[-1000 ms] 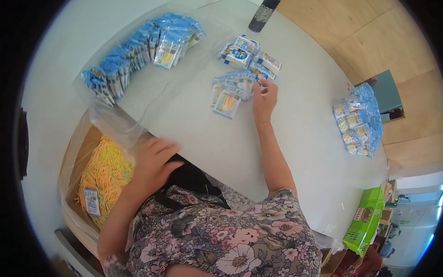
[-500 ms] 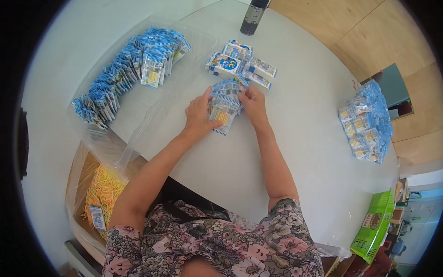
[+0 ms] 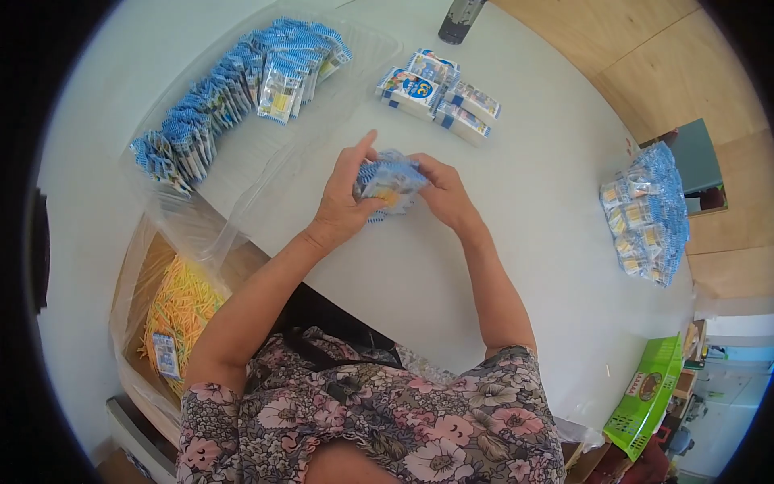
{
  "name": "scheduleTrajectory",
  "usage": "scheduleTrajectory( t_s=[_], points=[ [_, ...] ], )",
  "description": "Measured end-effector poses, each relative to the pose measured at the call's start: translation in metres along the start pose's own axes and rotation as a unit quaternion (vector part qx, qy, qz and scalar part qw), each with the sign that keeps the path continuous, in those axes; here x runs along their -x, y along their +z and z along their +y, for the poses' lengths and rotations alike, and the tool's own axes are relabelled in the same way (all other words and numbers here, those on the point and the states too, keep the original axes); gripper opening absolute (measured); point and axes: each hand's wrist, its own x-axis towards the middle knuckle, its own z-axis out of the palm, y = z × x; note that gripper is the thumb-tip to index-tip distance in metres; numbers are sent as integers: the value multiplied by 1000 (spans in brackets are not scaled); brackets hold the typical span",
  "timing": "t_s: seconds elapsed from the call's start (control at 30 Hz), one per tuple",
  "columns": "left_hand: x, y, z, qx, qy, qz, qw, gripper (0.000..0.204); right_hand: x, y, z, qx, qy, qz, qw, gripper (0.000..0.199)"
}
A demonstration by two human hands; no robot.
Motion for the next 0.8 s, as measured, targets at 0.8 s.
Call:
scheduleTrajectory(
  t_s=[0.8],
  points=[
    [53,-7,-16,66,-120,-141,980,88,25,17,-30,49,31,-67,996,62]
  ],
)
